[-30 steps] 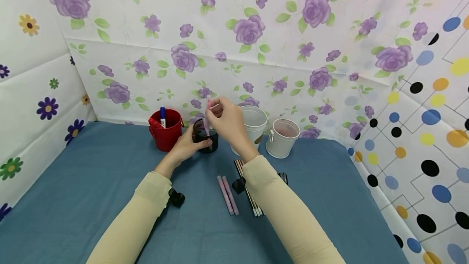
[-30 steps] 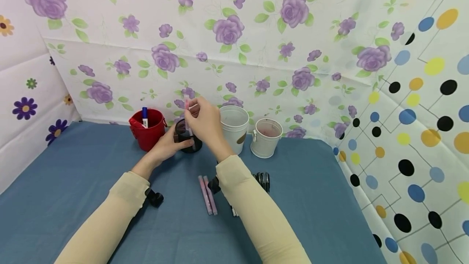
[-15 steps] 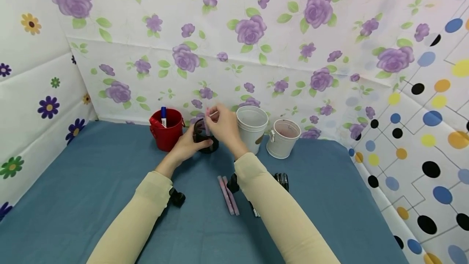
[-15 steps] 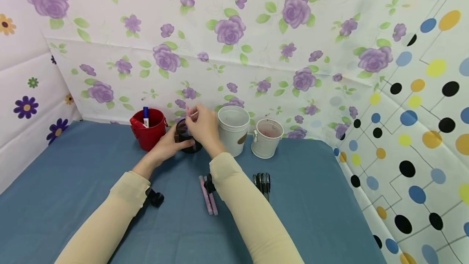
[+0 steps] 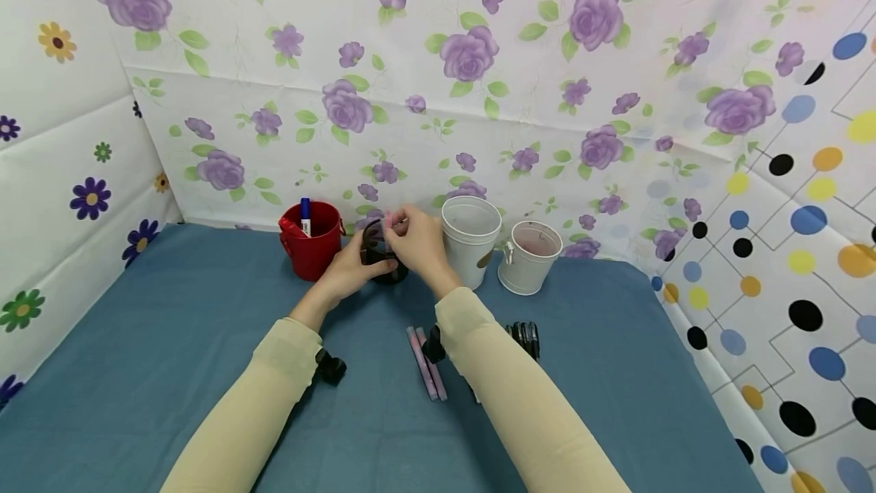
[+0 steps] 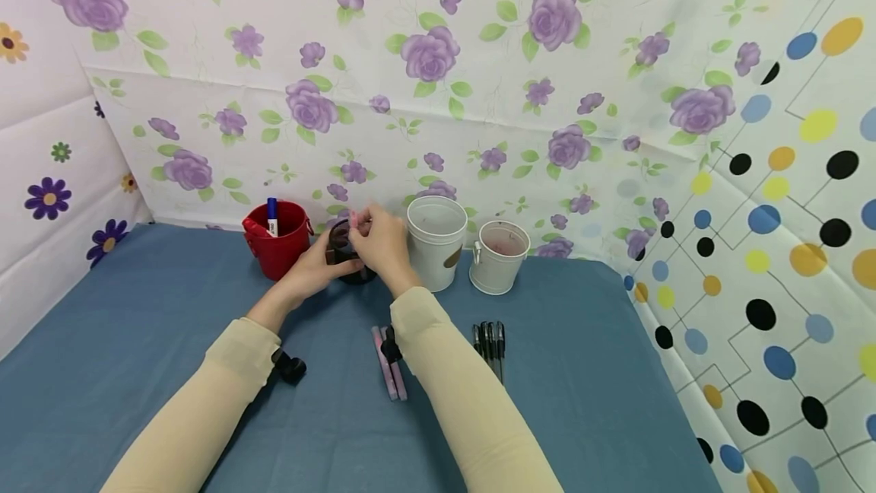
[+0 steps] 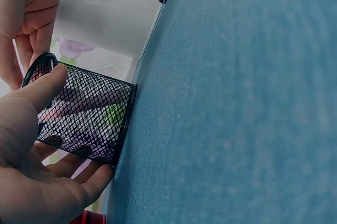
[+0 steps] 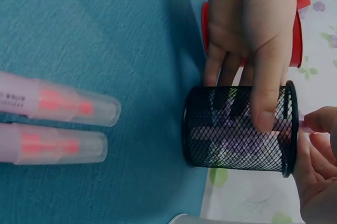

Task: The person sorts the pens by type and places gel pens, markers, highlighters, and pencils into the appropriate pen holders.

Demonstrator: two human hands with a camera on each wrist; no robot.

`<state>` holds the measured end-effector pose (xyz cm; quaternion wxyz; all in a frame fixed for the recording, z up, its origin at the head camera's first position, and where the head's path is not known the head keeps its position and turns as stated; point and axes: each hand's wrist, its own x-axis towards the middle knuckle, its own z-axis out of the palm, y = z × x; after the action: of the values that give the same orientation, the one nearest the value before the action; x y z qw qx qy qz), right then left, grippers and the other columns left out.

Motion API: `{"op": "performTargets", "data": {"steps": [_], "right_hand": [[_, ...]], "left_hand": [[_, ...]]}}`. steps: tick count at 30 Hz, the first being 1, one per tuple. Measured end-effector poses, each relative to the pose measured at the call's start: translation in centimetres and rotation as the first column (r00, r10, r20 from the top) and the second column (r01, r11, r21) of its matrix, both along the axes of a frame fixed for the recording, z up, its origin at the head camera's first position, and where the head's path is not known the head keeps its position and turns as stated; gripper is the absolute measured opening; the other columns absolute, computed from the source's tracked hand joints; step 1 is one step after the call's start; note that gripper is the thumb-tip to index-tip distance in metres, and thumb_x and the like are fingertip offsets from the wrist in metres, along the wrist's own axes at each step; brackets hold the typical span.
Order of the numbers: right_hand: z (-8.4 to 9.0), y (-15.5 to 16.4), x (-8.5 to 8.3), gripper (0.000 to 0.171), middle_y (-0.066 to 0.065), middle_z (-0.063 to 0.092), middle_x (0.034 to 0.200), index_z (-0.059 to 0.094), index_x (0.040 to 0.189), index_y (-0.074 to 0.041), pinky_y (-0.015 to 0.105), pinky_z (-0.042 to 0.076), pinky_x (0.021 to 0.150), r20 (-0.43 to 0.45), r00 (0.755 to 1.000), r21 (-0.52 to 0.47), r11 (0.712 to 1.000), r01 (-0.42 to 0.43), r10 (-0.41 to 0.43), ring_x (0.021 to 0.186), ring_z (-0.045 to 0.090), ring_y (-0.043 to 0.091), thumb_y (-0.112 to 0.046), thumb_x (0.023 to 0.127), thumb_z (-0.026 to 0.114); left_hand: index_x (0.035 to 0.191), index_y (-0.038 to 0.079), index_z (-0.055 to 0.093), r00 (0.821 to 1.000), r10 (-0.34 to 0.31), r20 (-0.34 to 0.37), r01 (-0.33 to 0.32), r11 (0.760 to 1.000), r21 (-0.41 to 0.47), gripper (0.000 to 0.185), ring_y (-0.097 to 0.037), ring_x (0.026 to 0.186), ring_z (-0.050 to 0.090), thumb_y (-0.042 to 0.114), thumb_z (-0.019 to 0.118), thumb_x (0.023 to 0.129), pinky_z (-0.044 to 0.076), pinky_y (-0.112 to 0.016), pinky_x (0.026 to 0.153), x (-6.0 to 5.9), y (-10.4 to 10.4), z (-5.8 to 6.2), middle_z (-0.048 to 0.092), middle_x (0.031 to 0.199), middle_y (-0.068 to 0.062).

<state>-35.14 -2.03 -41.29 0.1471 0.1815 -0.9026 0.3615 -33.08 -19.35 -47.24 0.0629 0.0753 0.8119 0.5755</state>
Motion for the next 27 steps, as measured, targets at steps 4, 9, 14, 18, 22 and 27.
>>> {"op": "performTargets", "data": {"steps": [4, 9, 14, 18, 22, 27], "right_hand": [[-0.37, -0.07, -0.15, 0.015, 0.002, 0.079, 0.087, 0.073, 0.1, -0.012, 0.034, 0.058, 0.076, 0.01, 1.0, 0.012, 1.0, 0.0, -0.001, 0.083, 0.072, 0.021, -0.026, 0.104, 0.07], [-0.63, 0.03, -0.28, 0.012, 0.001, 0.08, 0.091, 0.072, 0.101, -0.013, 0.034, 0.058, 0.08, 0.028, 1.0, 0.036, 0.999, 0.01, -0.011, 0.088, 0.072, 0.02, -0.025, 0.1, 0.075], [-0.67, 0.08, -0.37, 0.013, 0.001, 0.079, 0.092, 0.072, 0.101, -0.013, 0.034, 0.058, 0.082, 0.026, 1.0, 0.055, 0.998, 0.008, -0.01, 0.089, 0.072, 0.019, -0.025, 0.1, 0.076], [-0.72, 0.06, -0.41, 0.013, 0.0, 0.079, 0.091, 0.073, 0.099, -0.014, 0.034, 0.058, 0.082, 0.008, 1.0, 0.078, 0.997, 0.01, -0.01, 0.089, 0.072, 0.018, -0.026, 0.098, 0.077], [-0.75, 0.06, -0.48, 0.013, -0.001, 0.08, 0.092, 0.073, 0.1, -0.015, 0.034, 0.058, 0.084, 0.007, 1.0, 0.096, 0.995, 0.01, -0.011, 0.09, 0.073, 0.017, -0.025, 0.096, 0.08], [-0.69, 0.08, -0.42, 0.015, 0.001, 0.08, 0.094, 0.074, 0.104, -0.013, 0.035, 0.059, 0.084, 0.027, 1.0, 0.101, 0.995, -0.002, -0.001, 0.089, 0.074, 0.018, -0.025, 0.098, 0.079]], "left_hand": [[0.17, 0.018, 0.021, 1.0, 0.004, -0.015, -0.004, 1.0, 0.0, 0.094, -0.039, 0.152, 0.039, 0.04, 0.078, 0.099, 0.034, -0.063, 0.122, 0.19, -0.09, -0.07, 0.036, 0.169, -0.017], [0.17, 0.019, 0.021, 1.0, 0.003, -0.011, -0.003, 1.0, -0.002, 0.095, -0.039, 0.151, 0.04, 0.042, 0.078, 0.098, 0.037, -0.062, 0.12, 0.3, -0.05, -0.03, 0.038, 0.168, -0.016], [0.17, 0.019, 0.021, 1.0, 0.002, -0.007, -0.002, 1.0, -0.005, 0.094, -0.04, 0.151, 0.041, 0.042, 0.077, 0.099, 0.04, -0.061, 0.119, 0.13, -0.08, -0.08, 0.038, 0.168, -0.016], [0.17, 0.02, 0.022, 1.0, -0.002, -0.008, 0.002, 1.0, 0.005, 0.093, -0.04, 0.15, 0.042, 0.041, 0.078, 0.099, 0.041, -0.061, 0.118, 0.12, -0.05, 0.0, 0.039, 0.167, -0.016], [0.169, 0.019, 0.023, 1.0, -0.009, -0.01, 0.009, 1.0, 0.017, 0.091, -0.041, 0.149, 0.044, 0.04, 0.078, 0.099, 0.041, -0.061, 0.118, 0.21, 0.0, 0.07, 0.04, 0.166, -0.017], [0.169, 0.019, 0.023, 1.0, -0.008, -0.016, 0.008, 1.0, 0.016, 0.091, -0.04, 0.149, 0.043, 0.04, 0.077, 0.099, 0.04, -0.061, 0.119, 0.23, 0.0, 0.06, 0.039, 0.167, -0.016]]}}
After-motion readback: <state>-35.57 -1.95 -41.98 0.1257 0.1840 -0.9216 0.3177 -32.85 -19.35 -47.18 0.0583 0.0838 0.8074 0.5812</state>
